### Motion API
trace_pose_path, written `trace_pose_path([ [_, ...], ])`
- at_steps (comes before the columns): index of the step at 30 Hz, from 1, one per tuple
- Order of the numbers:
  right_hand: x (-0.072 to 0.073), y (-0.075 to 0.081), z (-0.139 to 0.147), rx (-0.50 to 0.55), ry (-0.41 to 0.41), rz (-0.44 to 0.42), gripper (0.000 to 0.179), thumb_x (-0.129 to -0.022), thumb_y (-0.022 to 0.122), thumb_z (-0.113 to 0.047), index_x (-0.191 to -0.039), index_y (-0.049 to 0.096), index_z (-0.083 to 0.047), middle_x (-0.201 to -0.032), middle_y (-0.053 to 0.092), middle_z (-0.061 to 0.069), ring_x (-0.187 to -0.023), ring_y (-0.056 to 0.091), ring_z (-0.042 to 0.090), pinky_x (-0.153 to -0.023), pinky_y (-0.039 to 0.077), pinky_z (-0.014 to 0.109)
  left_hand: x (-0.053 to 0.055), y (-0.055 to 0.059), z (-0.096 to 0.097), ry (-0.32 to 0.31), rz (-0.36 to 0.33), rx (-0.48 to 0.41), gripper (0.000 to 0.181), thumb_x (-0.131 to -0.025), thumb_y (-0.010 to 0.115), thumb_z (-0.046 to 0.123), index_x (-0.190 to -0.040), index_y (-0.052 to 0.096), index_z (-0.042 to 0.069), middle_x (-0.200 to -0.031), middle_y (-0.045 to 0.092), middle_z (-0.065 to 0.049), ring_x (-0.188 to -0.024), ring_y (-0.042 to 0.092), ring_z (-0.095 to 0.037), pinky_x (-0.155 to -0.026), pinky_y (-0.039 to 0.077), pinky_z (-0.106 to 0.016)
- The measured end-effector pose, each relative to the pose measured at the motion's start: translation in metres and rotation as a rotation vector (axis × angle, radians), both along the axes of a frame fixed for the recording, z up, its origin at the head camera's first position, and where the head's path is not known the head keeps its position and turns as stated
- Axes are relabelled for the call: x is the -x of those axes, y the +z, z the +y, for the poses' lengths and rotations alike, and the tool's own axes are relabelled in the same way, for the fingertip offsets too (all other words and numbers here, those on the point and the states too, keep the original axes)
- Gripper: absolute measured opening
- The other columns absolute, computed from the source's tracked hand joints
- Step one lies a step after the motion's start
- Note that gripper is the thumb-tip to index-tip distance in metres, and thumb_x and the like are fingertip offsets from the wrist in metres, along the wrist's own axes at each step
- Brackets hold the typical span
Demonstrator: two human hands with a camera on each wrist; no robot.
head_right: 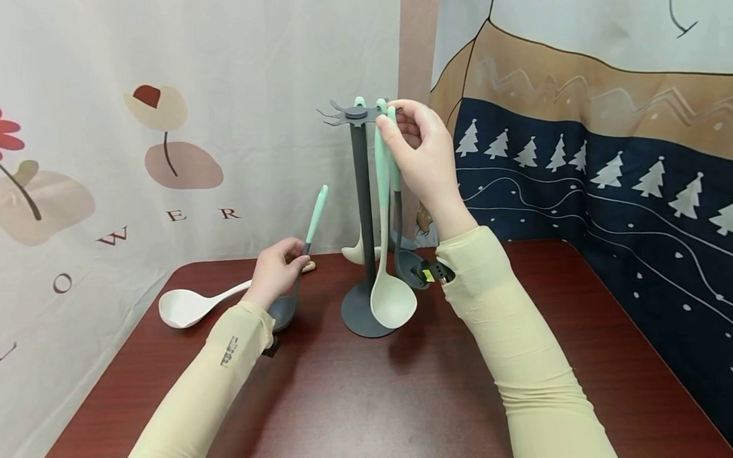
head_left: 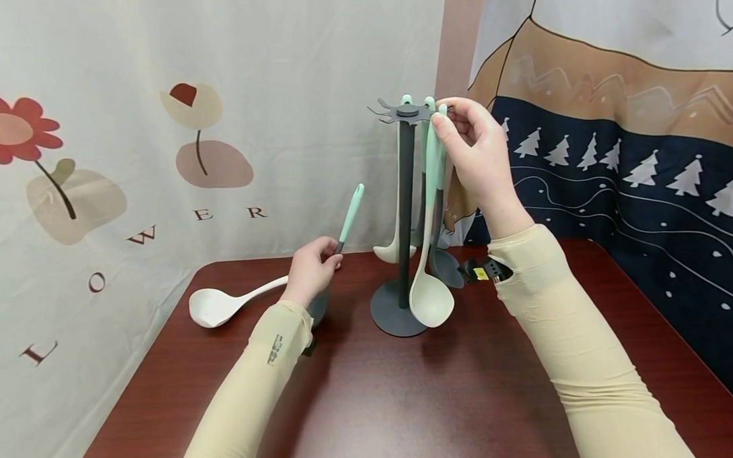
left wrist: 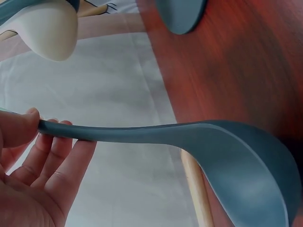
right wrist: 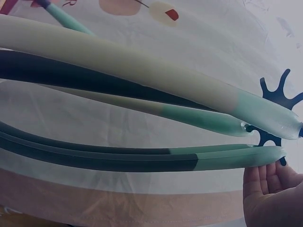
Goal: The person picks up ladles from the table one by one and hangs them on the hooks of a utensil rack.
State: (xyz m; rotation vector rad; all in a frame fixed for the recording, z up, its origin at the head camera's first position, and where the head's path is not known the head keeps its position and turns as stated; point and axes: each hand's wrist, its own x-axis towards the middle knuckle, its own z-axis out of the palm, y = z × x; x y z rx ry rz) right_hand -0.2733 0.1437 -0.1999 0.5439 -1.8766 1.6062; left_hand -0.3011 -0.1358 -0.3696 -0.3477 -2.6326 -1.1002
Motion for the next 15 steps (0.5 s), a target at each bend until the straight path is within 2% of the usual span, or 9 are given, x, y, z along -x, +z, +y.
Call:
trace_pose_path([
  [3,-0.001,0.000,0.000,-0.004,-0.002,0.008,0.036,-0.098,0.061,-0.020,-0.126,0.060,0.002,-0.108,0.057,0.003,-0.097,0.053,0.017,-0.090,0.046,0.025,-0.002,0.004,0.002,-0.002,-0.005,-0.051,0.013,-0.094,0.068,0.009,-0.106,0.067,0.009,-0.096,0.067,-0.006,-0.080,0.068,-0.020,-0.072,0.055,-0.036],
  [9,0.000,0.000,0.001,-0.007,-0.005,0.011,0.035,-0.098,0.061,-0.020,-0.126,0.060,0.002,-0.108,0.057,0.003,-0.097,0.054,0.017,-0.091,0.046,0.025,-0.005,0.010,0.006,-0.009,0.005,-0.135,0.014,-0.095,0.067,0.011,-0.109,0.065,0.010,-0.097,0.066,-0.006,-0.071,0.070,-0.021,-0.053,0.054,-0.035],
  [12,0.000,-0.001,0.001,-0.008,-0.004,0.013,0.036,-0.098,0.061,-0.020,-0.126,0.060,0.002,-0.108,0.057,0.002,-0.097,0.054,0.016,-0.091,0.046,0.025,-0.005,0.012,0.008,-0.018,0.046,-0.165,0.013,-0.095,0.067,0.010,-0.108,0.067,0.011,-0.094,0.065,-0.006,-0.071,0.069,-0.025,-0.059,0.055,-0.037],
  [15,0.000,0.000,0.001,-0.002,-0.002,0.002,0.036,-0.098,0.061,-0.020,-0.127,0.060,0.001,-0.109,0.058,0.003,-0.098,0.054,0.016,-0.091,0.046,0.025,-0.006,0.014,0.011,-0.014,0.092,-0.180,0.012,-0.095,0.067,0.010,-0.107,0.068,0.011,-0.093,0.065,-0.006,-0.078,0.066,-0.025,-0.069,0.054,-0.037],
])
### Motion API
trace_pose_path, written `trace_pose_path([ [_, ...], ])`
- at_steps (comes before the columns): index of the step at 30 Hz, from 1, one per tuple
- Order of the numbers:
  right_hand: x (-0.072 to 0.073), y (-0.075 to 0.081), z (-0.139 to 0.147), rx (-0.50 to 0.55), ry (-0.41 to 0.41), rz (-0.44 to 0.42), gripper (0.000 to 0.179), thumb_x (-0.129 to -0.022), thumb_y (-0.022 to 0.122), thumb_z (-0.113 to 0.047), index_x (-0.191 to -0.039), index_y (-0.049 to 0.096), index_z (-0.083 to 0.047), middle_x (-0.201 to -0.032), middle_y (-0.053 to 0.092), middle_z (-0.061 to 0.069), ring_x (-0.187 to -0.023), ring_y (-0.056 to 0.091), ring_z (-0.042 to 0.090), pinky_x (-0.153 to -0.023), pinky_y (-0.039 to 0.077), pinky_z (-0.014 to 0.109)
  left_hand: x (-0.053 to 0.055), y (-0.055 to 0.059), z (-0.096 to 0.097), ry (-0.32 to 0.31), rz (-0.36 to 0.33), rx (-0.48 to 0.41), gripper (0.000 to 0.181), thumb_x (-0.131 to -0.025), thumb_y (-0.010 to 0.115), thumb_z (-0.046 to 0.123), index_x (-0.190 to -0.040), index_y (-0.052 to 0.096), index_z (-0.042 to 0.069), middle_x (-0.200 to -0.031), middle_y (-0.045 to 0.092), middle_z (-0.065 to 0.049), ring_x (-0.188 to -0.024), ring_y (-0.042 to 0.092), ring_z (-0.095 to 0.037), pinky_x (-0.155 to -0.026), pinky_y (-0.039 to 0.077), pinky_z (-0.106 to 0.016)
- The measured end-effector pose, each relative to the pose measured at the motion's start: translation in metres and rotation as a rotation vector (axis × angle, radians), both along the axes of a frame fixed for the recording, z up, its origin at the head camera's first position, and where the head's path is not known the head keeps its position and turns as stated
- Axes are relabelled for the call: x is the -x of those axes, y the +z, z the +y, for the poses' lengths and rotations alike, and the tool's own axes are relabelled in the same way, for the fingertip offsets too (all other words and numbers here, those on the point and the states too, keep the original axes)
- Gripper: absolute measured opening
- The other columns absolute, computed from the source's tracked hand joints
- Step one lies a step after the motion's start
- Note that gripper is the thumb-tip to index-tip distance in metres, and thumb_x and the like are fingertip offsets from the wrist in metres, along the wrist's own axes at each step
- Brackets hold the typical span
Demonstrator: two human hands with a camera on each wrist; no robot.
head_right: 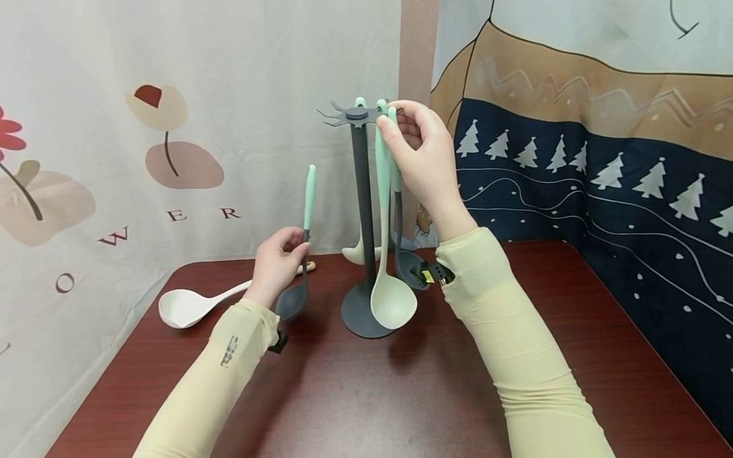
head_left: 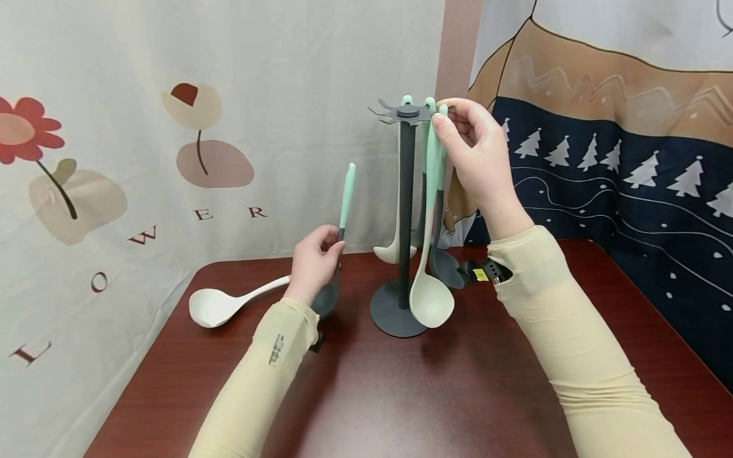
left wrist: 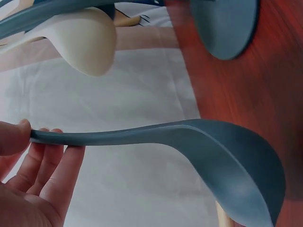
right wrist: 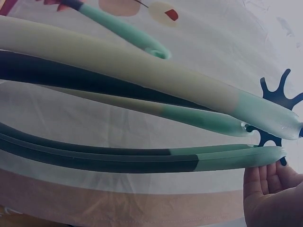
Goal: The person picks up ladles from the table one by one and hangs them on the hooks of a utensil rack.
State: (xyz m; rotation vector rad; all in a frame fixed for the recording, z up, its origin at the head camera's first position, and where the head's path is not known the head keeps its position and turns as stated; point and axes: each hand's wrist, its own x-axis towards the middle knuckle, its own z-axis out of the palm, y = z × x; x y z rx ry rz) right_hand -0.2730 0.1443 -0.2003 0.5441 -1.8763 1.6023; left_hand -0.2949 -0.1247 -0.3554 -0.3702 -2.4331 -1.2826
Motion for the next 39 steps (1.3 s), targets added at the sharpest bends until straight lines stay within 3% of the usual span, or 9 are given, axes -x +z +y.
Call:
trace_pose_path([
  [15,0.002,-0.001,0.001,0.000,-0.002,-0.005,0.035,-0.098,0.061,-0.021,-0.126,0.060,0.000,-0.111,0.058,0.006,-0.099,0.054,0.018,-0.093,0.046,0.026,-0.004,0.022,0.012,0.027,0.069,-0.233,0.012,-0.094,0.067,0.008,-0.106,0.069,0.006,-0.090,0.068,-0.009,-0.081,0.063,-0.019,-0.074,0.054,-0.032],
  [23,0.002,-0.001,0.001,0.008,-0.002,-0.002,0.035,-0.098,0.061,-0.021,-0.125,0.061,0.000,-0.110,0.058,0.005,-0.097,0.054,0.018,-0.091,0.046,0.025,-0.006,0.036,0.018,0.010,0.140,-0.273,0.014,-0.094,0.066,0.007,-0.108,0.069,0.005,-0.088,0.068,-0.008,-0.080,0.062,-0.016,-0.072,0.055,-0.029],
  [39,0.001,-0.001,0.000,0.015,0.003,0.013,0.035,-0.097,0.061,-0.020,-0.125,0.061,0.002,-0.107,0.058,0.002,-0.096,0.054,0.017,-0.089,0.046,0.024,-0.009,0.057,0.037,-0.029,0.193,-0.348,0.021,-0.093,0.067,0.003,-0.113,0.070,0.002,-0.093,0.070,-0.012,-0.081,0.064,-0.019,-0.069,0.055,-0.027],
])
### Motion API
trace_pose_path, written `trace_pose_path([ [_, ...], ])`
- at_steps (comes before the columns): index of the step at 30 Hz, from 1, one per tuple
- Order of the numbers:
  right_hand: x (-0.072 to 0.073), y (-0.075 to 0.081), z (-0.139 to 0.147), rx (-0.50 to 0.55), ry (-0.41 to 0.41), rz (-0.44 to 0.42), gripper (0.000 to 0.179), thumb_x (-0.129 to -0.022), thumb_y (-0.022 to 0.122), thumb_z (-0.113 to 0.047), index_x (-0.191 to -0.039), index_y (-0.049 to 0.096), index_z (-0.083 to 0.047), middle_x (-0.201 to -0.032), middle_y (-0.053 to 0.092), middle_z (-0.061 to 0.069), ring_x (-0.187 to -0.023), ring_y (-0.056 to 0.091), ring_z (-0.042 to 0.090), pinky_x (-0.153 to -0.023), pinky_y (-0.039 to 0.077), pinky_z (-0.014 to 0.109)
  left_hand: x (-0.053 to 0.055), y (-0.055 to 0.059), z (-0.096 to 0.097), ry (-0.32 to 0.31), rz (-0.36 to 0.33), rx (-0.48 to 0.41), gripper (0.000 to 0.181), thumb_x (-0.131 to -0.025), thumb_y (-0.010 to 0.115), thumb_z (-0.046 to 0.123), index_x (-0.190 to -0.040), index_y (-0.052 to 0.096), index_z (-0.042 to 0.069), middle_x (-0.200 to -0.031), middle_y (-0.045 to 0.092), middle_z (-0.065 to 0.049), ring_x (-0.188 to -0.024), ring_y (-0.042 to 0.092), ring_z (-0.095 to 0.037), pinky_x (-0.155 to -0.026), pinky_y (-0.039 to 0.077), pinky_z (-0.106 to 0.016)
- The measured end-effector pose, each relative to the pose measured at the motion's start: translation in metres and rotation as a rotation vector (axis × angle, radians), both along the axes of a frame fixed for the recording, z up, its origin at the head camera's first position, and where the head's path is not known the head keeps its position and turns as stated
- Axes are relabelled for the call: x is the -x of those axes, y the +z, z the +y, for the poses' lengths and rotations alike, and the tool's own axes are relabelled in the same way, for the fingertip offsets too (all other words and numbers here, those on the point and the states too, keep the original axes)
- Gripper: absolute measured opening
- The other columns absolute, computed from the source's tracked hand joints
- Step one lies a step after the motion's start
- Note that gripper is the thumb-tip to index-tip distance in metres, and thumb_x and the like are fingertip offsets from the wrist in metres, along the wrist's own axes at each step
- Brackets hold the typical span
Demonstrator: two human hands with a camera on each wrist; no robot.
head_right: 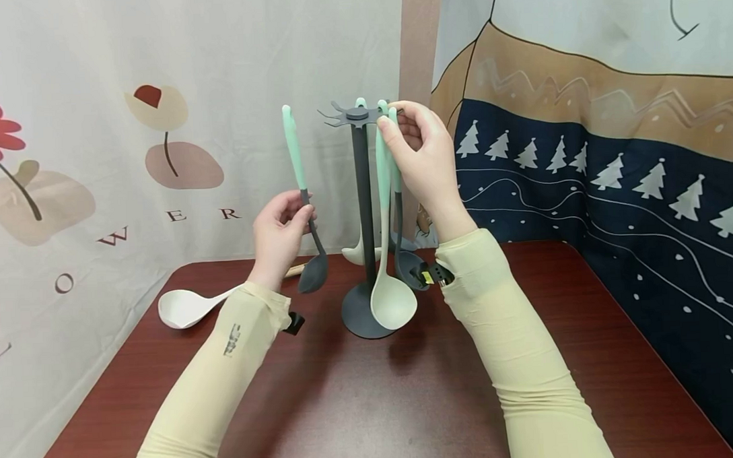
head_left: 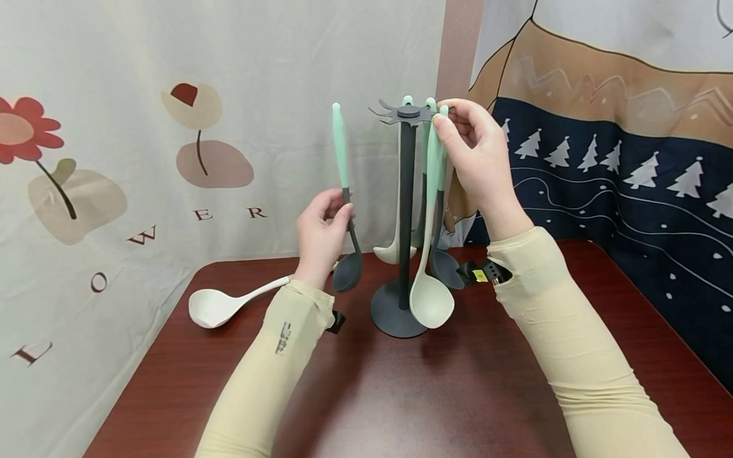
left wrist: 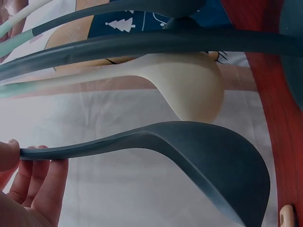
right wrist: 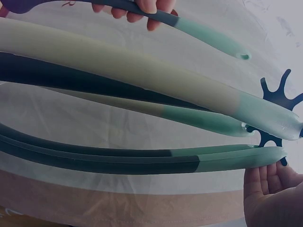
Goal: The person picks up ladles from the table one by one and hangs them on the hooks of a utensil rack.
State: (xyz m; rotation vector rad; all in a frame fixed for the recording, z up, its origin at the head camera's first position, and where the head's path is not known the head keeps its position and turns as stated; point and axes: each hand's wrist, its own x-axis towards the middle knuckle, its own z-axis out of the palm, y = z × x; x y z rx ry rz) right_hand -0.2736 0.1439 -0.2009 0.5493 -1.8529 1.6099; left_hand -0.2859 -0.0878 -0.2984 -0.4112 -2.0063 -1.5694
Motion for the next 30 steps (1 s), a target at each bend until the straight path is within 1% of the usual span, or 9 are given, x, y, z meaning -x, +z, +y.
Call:
trace_pose_path([
  [7,0.000,-0.001,0.000,0.001,-0.002,0.006,0.035,-0.097,0.061,-0.020,-0.125,0.060,0.003,-0.106,0.058,0.001,-0.095,0.054,0.016,-0.089,0.046,0.024,-0.002,0.004,0.006,-0.022,0.019,0.001,0.021,-0.093,0.067,0.003,-0.114,0.071,0.003,-0.094,0.070,-0.012,-0.082,0.065,-0.020,-0.069,0.055,-0.026],
  [11,-0.001,-0.001,-0.001,-0.004,-0.005,0.009,0.036,-0.098,0.061,-0.019,-0.125,0.060,0.003,-0.105,0.058,0.001,-0.095,0.054,0.016,-0.089,0.046,0.025,-0.003,0.007,0.009,-0.020,0.031,0.010,0.021,-0.092,0.067,0.002,-0.113,0.071,0.003,-0.095,0.070,-0.011,-0.082,0.065,-0.021,-0.069,0.053,-0.025],
  [14,-0.002,0.000,-0.001,-0.006,-0.010,0.007,0.036,-0.098,0.061,-0.019,-0.126,0.060,0.003,-0.106,0.057,0.001,-0.096,0.054,0.015,-0.089,0.046,0.025,-0.003,0.008,0.011,-0.011,0.049,0.032,0.020,-0.092,0.068,0.002,-0.112,0.071,0.002,-0.094,0.070,-0.011,-0.082,0.065,-0.021,-0.069,0.053,-0.027],
  [18,-0.001,-0.001,-0.001,-0.005,-0.012,0.005,0.036,-0.097,0.061,-0.020,-0.126,0.060,0.003,-0.106,0.058,0.002,-0.096,0.054,0.016,-0.090,0.046,0.025,-0.003,0.009,0.014,-0.002,0.080,0.059,0.020,-0.091,0.068,0.001,-0.110,0.071,0.000,-0.094,0.070,-0.013,-0.082,0.065,-0.023,-0.072,0.053,-0.035],
  [20,0.000,-0.001,-0.001,-0.001,-0.011,-0.002,0.036,-0.097,0.062,-0.020,-0.125,0.061,0.002,-0.106,0.058,0.002,-0.096,0.054,0.016,-0.090,0.046,0.025,-0.004,0.009,0.015,0.001,0.085,0.069,0.020,-0.090,0.069,0.000,-0.110,0.071,0.000,-0.095,0.070,-0.014,-0.082,0.065,-0.024,-0.072,0.054,-0.037],
  [25,-0.001,0.000,-0.001,0.004,-0.012,-0.009,0.035,-0.097,0.062,-0.020,-0.125,0.061,0.001,-0.107,0.058,0.002,-0.097,0.053,0.017,-0.090,0.046,0.025,-0.003,0.009,0.018,0.002,0.099,0.091,0.019,-0.090,0.069,0.001,-0.109,0.072,0.000,-0.095,0.070,-0.014,-0.082,0.066,-0.024,-0.072,0.055,-0.037],
  [30,0.000,-0.001,-0.001,-0.004,-0.013,0.010,0.036,-0.098,0.061,-0.019,-0.126,0.060,0.003,-0.105,0.057,0.001,-0.096,0.053,0.016,-0.090,0.046,0.025,-0.002,0.007,0.019,-0.001,0.117,0.107,0.019,-0.089,0.071,0.001,-0.108,0.072,0.000,-0.094,0.071,-0.014,-0.082,0.066,-0.025,-0.072,0.054,-0.042],
])
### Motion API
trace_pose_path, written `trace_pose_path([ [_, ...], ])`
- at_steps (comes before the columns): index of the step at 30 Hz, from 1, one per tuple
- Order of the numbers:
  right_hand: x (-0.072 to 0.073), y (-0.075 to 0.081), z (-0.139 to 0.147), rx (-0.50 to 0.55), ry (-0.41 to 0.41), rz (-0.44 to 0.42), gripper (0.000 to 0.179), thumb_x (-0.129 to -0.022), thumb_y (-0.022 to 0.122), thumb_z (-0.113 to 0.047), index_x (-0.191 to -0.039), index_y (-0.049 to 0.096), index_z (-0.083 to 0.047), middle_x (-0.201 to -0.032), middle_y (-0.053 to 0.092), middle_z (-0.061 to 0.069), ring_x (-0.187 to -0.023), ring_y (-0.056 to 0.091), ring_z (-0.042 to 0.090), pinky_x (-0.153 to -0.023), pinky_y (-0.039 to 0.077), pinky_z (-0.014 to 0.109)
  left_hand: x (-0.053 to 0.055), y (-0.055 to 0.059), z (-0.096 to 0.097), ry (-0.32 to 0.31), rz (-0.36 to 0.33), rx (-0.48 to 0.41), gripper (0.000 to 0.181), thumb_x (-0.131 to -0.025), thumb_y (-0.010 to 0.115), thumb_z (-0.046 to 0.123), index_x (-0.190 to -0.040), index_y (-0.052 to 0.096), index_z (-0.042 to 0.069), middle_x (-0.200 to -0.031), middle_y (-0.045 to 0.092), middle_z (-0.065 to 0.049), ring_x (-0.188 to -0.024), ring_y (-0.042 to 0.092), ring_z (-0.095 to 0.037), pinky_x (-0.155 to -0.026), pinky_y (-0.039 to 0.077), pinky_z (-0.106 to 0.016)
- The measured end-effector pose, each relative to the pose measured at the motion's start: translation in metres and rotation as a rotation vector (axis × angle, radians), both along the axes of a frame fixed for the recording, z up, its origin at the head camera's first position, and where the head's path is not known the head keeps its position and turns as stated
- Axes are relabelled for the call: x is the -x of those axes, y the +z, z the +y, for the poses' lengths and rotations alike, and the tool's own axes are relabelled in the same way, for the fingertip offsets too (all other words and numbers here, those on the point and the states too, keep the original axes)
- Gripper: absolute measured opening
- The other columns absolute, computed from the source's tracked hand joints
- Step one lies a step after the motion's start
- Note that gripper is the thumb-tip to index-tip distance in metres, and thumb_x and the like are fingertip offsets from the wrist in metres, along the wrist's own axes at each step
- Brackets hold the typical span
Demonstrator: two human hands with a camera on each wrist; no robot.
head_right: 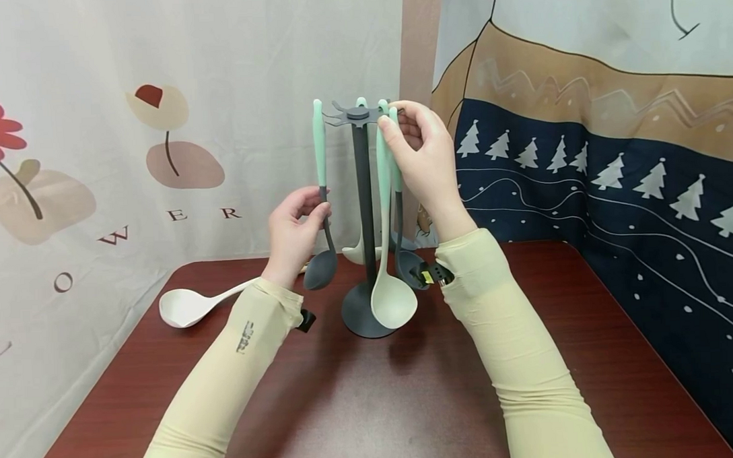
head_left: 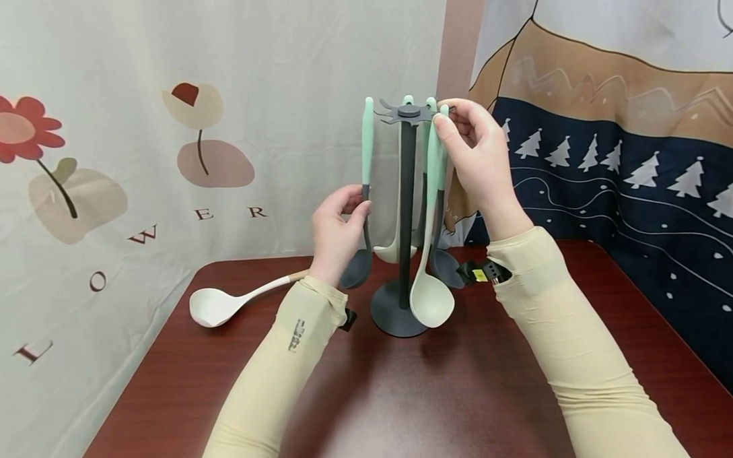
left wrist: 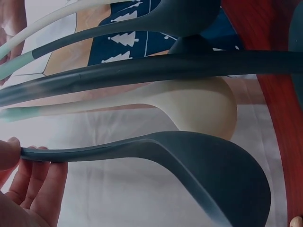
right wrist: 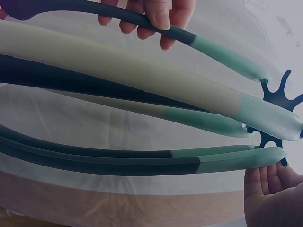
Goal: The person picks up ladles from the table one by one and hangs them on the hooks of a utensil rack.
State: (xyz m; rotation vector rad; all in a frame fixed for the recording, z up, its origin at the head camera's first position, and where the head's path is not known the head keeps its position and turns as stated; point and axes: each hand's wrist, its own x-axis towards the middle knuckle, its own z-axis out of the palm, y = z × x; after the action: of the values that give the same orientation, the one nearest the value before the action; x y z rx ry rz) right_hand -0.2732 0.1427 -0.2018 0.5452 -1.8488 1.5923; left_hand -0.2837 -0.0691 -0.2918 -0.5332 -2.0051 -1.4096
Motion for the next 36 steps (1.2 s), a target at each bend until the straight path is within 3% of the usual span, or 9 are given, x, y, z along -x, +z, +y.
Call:
trace_pose_path([
  [20,-0.0014,0.0005,-0.0002,0.003,-0.008,-0.012,0.036,-0.098,0.061,-0.020,-0.127,0.060,0.002,-0.105,0.056,0.000,-0.096,0.052,0.015,-0.088,0.045,0.024,-0.0008,-0.0024,0.0049,0.007,0.014,0.048,0.019,-0.090,0.071,0.004,-0.109,0.073,0.002,-0.095,0.070,-0.013,-0.082,0.066,-0.023,-0.071,0.052,-0.033],
  [36,-0.0020,-0.0002,-0.0008,-0.001,-0.014,-0.021,0.037,-0.098,0.061,-0.020,-0.127,0.060,0.002,-0.106,0.056,0.001,-0.096,0.052,0.015,-0.088,0.045,0.024,-0.0024,-0.0061,0.0094,-0.014,-0.058,0.060,0.017,-0.091,0.071,0.006,-0.108,0.073,0.004,-0.096,0.070,-0.008,-0.083,0.064,-0.020,-0.070,0.054,-0.033],
])
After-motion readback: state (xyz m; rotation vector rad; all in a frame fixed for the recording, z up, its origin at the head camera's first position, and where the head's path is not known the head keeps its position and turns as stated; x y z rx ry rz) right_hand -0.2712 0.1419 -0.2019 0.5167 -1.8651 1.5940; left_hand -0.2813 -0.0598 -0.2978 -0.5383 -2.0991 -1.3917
